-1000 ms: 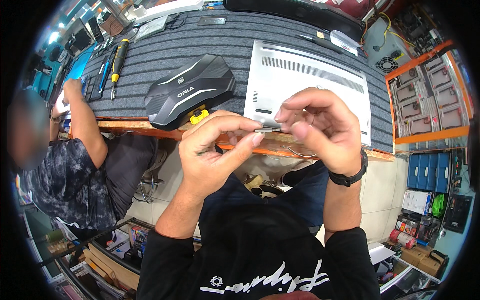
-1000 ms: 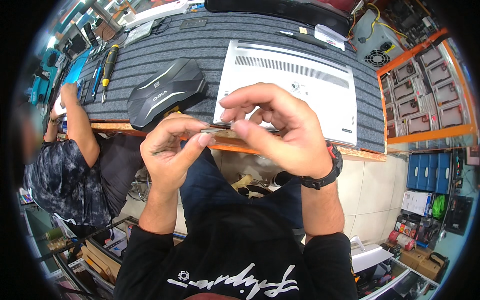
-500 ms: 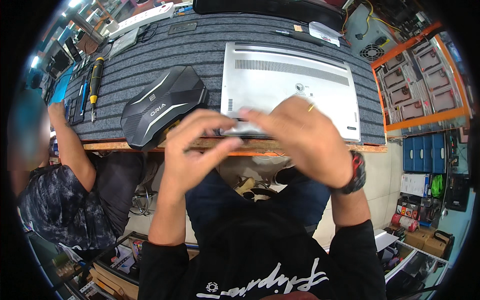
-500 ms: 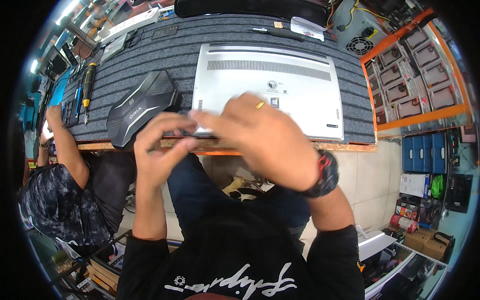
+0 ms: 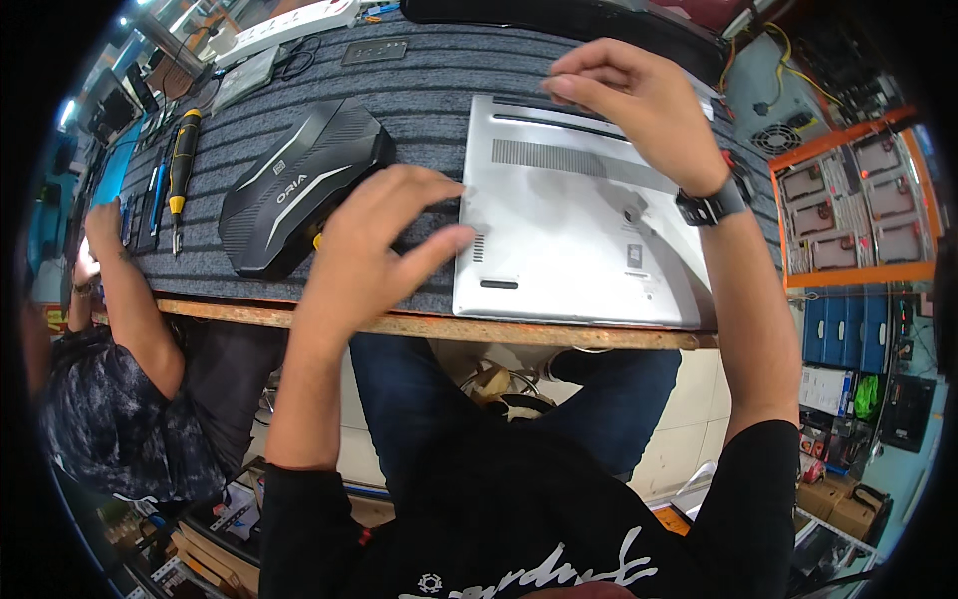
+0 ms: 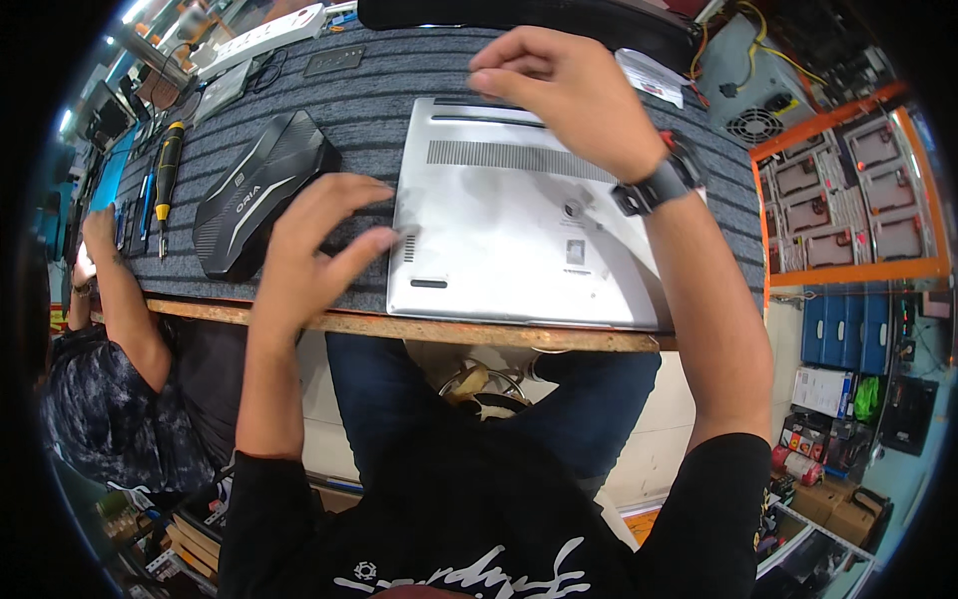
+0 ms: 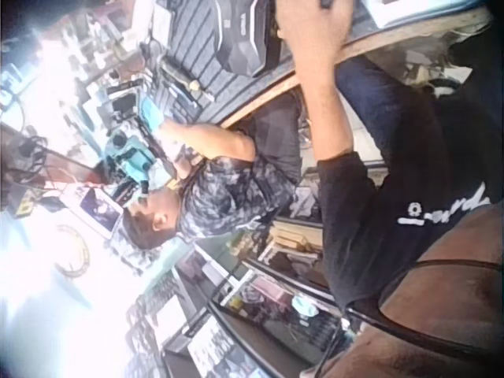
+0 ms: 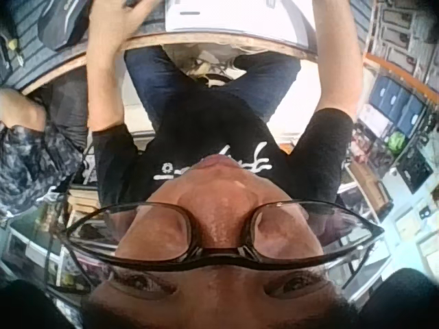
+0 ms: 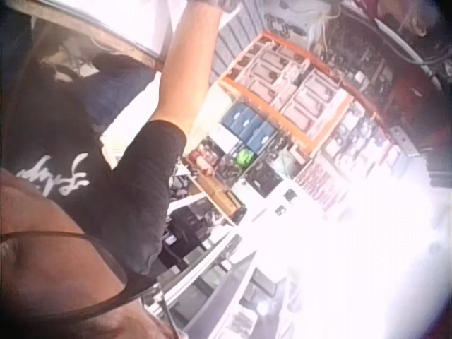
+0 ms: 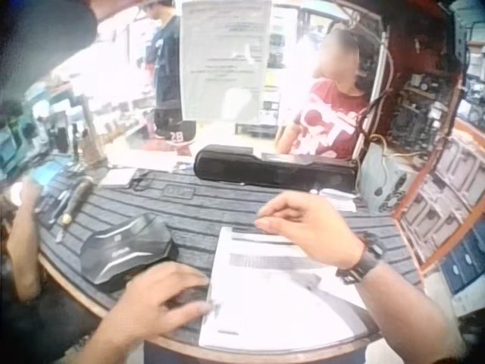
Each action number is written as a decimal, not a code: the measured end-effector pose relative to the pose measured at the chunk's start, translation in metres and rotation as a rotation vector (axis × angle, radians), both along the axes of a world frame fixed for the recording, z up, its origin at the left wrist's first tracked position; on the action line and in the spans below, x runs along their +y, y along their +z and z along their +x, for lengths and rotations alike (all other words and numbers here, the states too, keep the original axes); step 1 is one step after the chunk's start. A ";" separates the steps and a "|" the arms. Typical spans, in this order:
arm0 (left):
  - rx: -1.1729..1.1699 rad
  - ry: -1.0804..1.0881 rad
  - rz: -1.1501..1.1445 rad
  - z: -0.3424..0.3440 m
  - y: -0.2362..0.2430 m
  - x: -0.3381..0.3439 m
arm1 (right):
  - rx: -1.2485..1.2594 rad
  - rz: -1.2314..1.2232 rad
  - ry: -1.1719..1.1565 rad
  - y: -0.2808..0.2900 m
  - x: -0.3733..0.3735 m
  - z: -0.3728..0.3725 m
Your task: The person uses a screwdriver to remove screws from the bottom panel of a silver laptop. They open a yellow screwdriver bit case to select a different bit, then continue unscrewing the laptop casing. The person works at a bench in a workshop environment.
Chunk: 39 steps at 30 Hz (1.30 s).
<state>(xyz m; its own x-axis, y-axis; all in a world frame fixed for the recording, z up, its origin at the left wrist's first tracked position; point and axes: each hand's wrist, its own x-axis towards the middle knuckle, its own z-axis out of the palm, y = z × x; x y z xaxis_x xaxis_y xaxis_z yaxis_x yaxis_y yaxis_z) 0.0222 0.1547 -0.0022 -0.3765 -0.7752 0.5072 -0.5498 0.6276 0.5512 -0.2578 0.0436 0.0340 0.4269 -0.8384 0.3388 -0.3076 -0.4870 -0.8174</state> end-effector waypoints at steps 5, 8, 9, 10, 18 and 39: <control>0.139 0.020 0.121 -0.011 -0.016 0.015 | 0.124 -0.025 0.042 -0.025 -0.035 0.043; 0.172 0.032 0.170 -0.010 -0.020 0.013 | 0.192 0.018 0.063 -0.030 -0.043 0.047; 0.175 0.028 0.187 -0.009 -0.020 0.012 | 0.200 0.023 0.061 -0.029 -0.044 0.048; 0.169 0.031 0.195 -0.008 -0.020 0.014 | 0.209 0.028 0.057 -0.028 -0.045 0.049; 0.135 0.042 0.170 -0.007 -0.021 0.012 | 0.320 -0.028 0.004 -0.029 -0.044 0.052; 0.118 0.044 0.165 -0.006 -0.021 0.013 | 0.344 -0.080 0.012 -0.031 -0.047 0.051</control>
<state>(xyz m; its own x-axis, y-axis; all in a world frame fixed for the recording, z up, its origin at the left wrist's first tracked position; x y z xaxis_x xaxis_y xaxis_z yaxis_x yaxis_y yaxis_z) 0.0163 0.1675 -0.0233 -0.2860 -0.8659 0.4103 -0.5005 0.5002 0.7066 -0.2064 -0.0029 0.0032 0.5371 -0.8093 0.2378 -0.5525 -0.5505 -0.6259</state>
